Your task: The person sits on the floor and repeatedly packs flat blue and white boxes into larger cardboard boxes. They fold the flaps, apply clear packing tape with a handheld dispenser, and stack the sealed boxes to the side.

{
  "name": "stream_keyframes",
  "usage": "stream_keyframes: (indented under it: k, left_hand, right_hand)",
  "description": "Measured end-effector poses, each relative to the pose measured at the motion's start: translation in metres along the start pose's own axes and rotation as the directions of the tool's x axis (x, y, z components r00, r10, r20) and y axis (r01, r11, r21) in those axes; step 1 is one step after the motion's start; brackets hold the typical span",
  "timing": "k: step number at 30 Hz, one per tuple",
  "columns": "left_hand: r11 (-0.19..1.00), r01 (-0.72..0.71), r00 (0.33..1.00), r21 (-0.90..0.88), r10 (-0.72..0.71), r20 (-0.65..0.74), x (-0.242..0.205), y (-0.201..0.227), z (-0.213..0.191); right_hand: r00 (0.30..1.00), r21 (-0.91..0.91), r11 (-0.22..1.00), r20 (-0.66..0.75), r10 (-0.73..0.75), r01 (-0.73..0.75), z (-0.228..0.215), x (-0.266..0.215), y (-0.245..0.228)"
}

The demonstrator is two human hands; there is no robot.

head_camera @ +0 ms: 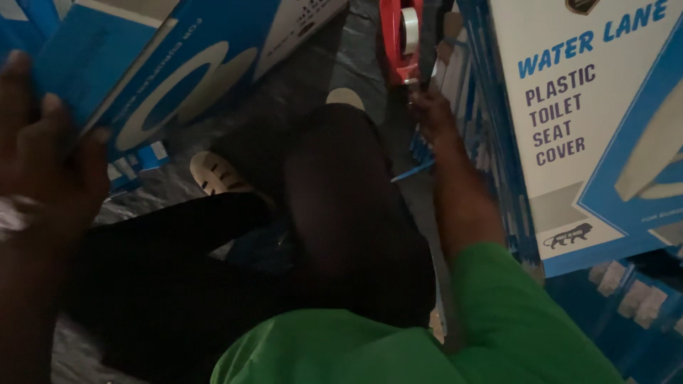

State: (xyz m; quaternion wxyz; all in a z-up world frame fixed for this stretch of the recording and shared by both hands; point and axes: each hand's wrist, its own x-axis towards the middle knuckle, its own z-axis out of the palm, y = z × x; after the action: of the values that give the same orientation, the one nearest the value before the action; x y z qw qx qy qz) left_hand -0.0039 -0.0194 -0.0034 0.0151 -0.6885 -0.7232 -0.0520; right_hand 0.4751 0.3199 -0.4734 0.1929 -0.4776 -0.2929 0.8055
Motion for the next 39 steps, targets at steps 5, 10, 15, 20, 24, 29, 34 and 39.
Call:
stream_keyframes:
  k: [5,10,15,20,24,29,34,39]
  left_hand:
    - [1.000,0.010,1.000,-0.022,-0.010,0.012,-0.013,-0.002,0.001]
    - [0.985,-0.008,1.000,-0.173,0.006,-0.009,-0.012,-0.009,0.010]
    - [0.990,-0.141,0.980,-0.001,0.140,-0.144,0.006,-0.015,0.019]
    - [0.981,0.125,0.990,0.150,-0.113,-0.088,0.021,0.013,0.005]
    - [0.983,0.104,0.975,0.152,-0.070,-0.212,0.037,0.028,0.001]
    - [0.982,0.159,0.974,0.102,-0.139,-0.182,0.041,0.045,-0.006]
    - [0.987,0.159,0.960,0.004,-0.153,-0.235,0.043,0.057,-0.012]
    - [0.990,0.138,0.942,0.019,-0.125,-0.312,0.042,0.062,-0.005]
  right_hand:
    - [0.997,-0.028,0.999,-0.076,0.018,-0.021,0.013,-0.010,0.001]
    - [0.973,-0.280,0.959,-0.231,-0.024,-0.043,0.021,0.012,0.002]
    - [0.971,-0.260,0.961,-0.235,0.036,-0.099,0.024,-0.011,0.025]
    - [0.983,-0.040,0.995,-0.164,0.086,-0.094,0.077,-0.078,-0.070]
    - [0.987,-0.147,0.983,0.130,-0.095,0.114,0.166,-0.154,-0.205]
    - [0.934,-0.239,0.934,0.304,-0.186,0.264,0.307,-0.216,-0.289]
    - [0.910,-0.247,0.918,0.359,-0.209,0.308,0.386,-0.229,-0.273]
    - [0.944,-0.232,0.943,0.283,-0.169,0.239,0.400,-0.226,-0.253]
